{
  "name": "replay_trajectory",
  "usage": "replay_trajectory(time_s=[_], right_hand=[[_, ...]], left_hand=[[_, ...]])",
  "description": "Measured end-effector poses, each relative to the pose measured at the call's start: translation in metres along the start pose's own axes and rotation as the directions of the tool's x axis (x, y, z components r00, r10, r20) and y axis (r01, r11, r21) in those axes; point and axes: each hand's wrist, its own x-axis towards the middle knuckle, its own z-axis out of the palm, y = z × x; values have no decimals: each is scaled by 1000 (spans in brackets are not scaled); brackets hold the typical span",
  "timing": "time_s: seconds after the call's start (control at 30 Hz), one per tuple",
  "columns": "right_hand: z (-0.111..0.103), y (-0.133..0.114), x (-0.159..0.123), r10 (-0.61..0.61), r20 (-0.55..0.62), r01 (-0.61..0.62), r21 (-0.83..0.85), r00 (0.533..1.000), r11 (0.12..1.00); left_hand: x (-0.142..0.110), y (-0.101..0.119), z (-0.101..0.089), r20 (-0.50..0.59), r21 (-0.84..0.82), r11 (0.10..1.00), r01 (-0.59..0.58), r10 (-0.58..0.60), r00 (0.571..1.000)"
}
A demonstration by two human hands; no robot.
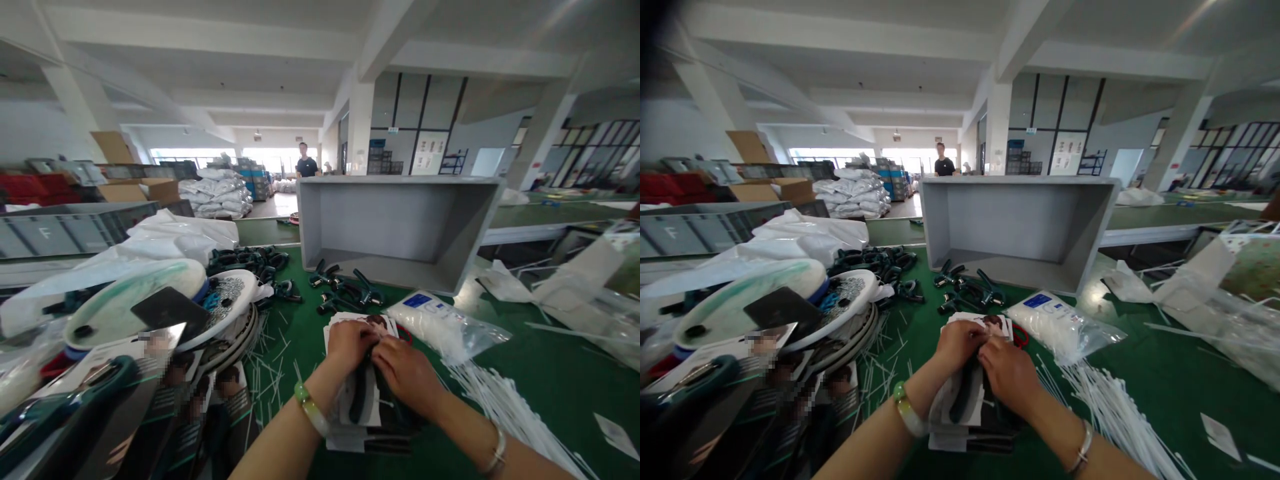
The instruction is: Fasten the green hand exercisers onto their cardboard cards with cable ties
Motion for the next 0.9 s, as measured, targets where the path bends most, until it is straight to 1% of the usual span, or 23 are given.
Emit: replay_trajectory(time_s=[0.03,0.07,0.1,0.17,0.23,0.27,0.33,0.47,0.53,0.73,0.9], right_hand=[[4,4,-2,66,-81,-55,126,995,990],[8,7,-4,147,-131,-111,249,980,962],[12,9,-6,231,-148,-166,358,962,919],[18,10,-9,370,-110,-266,516,922,815],[22,8,-11,457,-54,-336,602,888,724],[23,7,-11,483,-38,-357,624,875,695],[24,5,-12,495,-34,-364,636,868,680],[26,4,-14,441,-115,-289,605,890,742],[28,4,-14,425,-135,-271,593,895,758],[31,3,-16,411,-144,-255,590,900,766],[32,5,-16,420,-144,-261,595,896,760]], left_hand=[[-4,-1,0,1,-10,1000,-25,25,1000],[-8,-2,0,-3,-15,999,-36,36,999],[-13,-4,1,-16,-20,999,-35,35,999],[-20,-5,3,-55,-38,999,-25,23,998],[-25,-6,6,-91,-67,997,-42,36,995],[-27,-6,8,-102,-79,995,-57,48,994],[-31,-5,9,-103,-85,993,-79,70,992],[-36,-3,8,-99,-47,996,-75,70,993],[-37,-2,6,-109,-31,996,-83,79,991],[-39,-1,5,-116,20,997,-76,77,990],[-39,-1,6,-120,24,993,-118,120,986]])
